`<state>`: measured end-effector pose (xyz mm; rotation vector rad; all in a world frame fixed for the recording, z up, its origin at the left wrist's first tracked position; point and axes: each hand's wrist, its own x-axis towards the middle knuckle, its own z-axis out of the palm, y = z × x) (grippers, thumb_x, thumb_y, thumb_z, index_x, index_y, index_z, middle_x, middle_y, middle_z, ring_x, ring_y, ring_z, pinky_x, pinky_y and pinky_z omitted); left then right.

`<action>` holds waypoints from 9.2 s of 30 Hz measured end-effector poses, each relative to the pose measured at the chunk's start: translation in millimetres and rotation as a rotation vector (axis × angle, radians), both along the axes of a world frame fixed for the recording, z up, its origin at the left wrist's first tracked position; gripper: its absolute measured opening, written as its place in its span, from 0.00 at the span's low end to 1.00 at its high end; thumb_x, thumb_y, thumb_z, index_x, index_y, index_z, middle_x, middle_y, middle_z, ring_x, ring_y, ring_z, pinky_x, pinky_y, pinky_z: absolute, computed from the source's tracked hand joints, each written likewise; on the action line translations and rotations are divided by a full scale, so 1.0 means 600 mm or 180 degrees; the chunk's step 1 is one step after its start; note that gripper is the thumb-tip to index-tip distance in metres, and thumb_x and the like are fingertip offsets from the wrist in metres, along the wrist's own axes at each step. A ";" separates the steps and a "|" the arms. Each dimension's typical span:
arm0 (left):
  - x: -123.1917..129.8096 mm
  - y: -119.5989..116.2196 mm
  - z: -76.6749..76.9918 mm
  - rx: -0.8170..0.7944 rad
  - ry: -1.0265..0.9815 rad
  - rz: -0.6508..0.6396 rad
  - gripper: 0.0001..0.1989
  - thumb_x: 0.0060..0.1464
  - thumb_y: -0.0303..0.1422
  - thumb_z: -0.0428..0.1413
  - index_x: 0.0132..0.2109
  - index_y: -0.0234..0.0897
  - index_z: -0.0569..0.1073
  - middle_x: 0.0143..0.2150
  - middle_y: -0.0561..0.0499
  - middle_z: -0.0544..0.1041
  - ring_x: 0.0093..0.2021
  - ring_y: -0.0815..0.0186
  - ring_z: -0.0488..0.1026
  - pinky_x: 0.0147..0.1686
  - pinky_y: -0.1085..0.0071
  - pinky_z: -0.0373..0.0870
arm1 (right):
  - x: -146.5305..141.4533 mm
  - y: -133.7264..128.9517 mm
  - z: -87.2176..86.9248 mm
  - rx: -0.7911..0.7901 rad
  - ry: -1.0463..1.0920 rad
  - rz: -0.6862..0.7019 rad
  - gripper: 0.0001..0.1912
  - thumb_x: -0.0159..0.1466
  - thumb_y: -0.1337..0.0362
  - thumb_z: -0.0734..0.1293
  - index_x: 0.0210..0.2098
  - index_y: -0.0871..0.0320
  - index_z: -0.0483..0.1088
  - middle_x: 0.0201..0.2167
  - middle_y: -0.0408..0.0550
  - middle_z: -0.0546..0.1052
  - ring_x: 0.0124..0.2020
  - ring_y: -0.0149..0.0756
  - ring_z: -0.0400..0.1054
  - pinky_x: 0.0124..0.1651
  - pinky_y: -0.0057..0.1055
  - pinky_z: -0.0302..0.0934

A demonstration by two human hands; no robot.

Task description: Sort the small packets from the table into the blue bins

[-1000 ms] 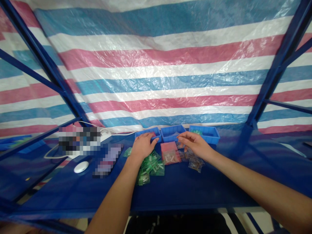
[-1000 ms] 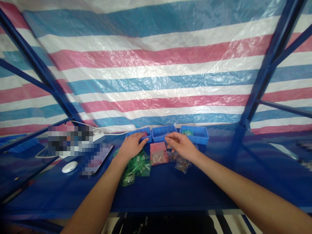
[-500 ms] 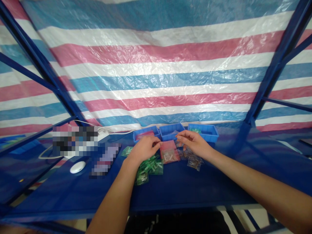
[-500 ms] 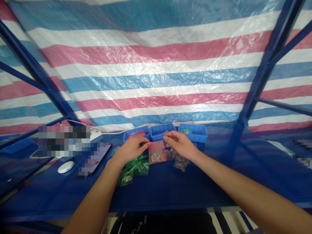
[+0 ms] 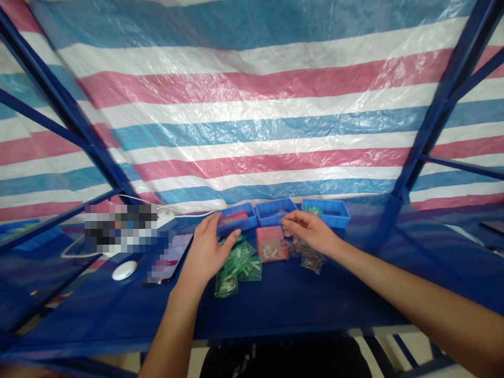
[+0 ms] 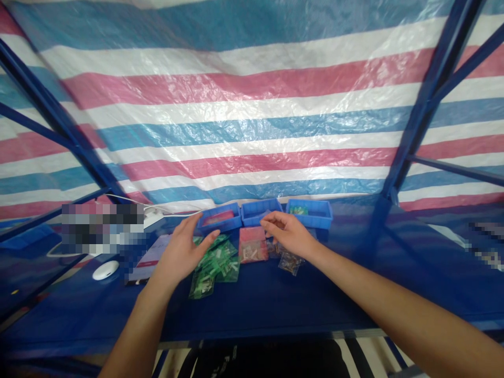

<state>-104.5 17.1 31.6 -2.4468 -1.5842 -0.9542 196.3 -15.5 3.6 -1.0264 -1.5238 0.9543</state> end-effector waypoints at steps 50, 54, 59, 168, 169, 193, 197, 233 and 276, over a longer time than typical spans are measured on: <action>0.088 0.000 0.040 -0.0094 -0.0234 -0.0834 0.13 0.65 0.36 0.54 0.51 0.44 0.81 0.50 0.50 0.83 0.50 0.55 0.80 0.53 0.62 0.73 | 0.007 0.010 -0.015 -0.0042 -0.0161 0.0117 0.17 0.67 0.49 0.67 0.44 0.56 0.74 0.32 0.45 0.77 0.27 0.32 0.71 0.28 0.28 0.67; 0.141 0.030 0.051 -0.0317 -0.0572 -0.1416 0.13 0.64 0.36 0.55 0.50 0.42 0.81 0.48 0.50 0.84 0.47 0.58 0.81 0.48 0.66 0.74 | 0.008 0.016 -0.021 0.0146 0.0006 -0.0116 0.20 0.65 0.50 0.70 0.52 0.52 0.71 0.39 0.47 0.77 0.37 0.38 0.75 0.29 0.30 0.71; 0.183 0.047 0.018 -0.0730 -0.0939 -0.1986 0.12 0.64 0.36 0.55 0.49 0.42 0.81 0.47 0.50 0.84 0.44 0.60 0.81 0.44 0.67 0.75 | 0.018 0.027 -0.032 0.0122 -0.0116 0.0021 0.19 0.63 0.50 0.71 0.49 0.53 0.73 0.38 0.47 0.80 0.37 0.41 0.76 0.31 0.33 0.74; 0.162 0.042 -0.046 -0.1314 -0.2184 -0.1939 0.21 0.59 0.41 0.62 0.57 0.39 0.74 0.49 0.43 0.80 0.47 0.59 0.79 0.49 0.64 0.75 | 0.011 0.019 -0.012 0.0205 0.0424 -0.0510 0.17 0.60 0.50 0.75 0.41 0.53 0.74 0.32 0.45 0.79 0.25 0.38 0.73 0.26 0.35 0.70; 0.161 0.042 -0.046 -0.1343 -0.2143 -0.1943 0.19 0.60 0.41 0.61 0.55 0.38 0.76 0.48 0.43 0.81 0.48 0.59 0.79 0.50 0.63 0.75 | 0.013 0.019 -0.012 0.0221 0.0397 -0.0649 0.17 0.60 0.50 0.74 0.42 0.53 0.74 0.32 0.45 0.80 0.26 0.39 0.74 0.25 0.34 0.69; 0.166 0.031 -0.036 -0.1773 -0.2674 -0.2371 0.20 0.58 0.39 0.63 0.55 0.40 0.69 0.40 0.50 0.81 0.38 0.64 0.78 0.37 0.72 0.71 | -0.004 0.001 0.002 0.0144 0.0382 -0.0030 0.24 0.58 0.51 0.76 0.51 0.51 0.71 0.44 0.46 0.78 0.32 0.35 0.73 0.32 0.32 0.72; 0.167 0.025 -0.036 -0.1727 -0.2416 -0.2337 0.28 0.58 0.38 0.64 0.62 0.40 0.67 0.42 0.48 0.81 0.39 0.63 0.79 0.39 0.71 0.72 | 0.003 0.010 -0.004 -0.0008 0.0374 -0.0033 0.21 0.57 0.48 0.76 0.42 0.54 0.75 0.35 0.45 0.81 0.26 0.33 0.71 0.29 0.31 0.69; 0.164 0.011 -0.031 -0.1262 -0.1880 -0.1978 0.22 0.61 0.41 0.61 0.60 0.42 0.74 0.48 0.45 0.81 0.47 0.57 0.79 0.49 0.62 0.76 | -0.004 -0.008 0.003 0.1468 -0.0952 -0.0407 0.12 0.64 0.61 0.71 0.48 0.50 0.78 0.48 0.50 0.78 0.49 0.45 0.74 0.53 0.44 0.71; 0.161 0.017 -0.030 -0.0909 -0.1852 -0.1875 0.22 0.61 0.40 0.60 0.60 0.41 0.69 0.47 0.45 0.81 0.43 0.62 0.80 0.41 0.68 0.76 | 0.005 0.009 -0.014 0.0285 0.0152 -0.0622 0.15 0.62 0.51 0.73 0.39 0.52 0.67 0.26 0.40 0.74 0.20 0.33 0.66 0.20 0.30 0.64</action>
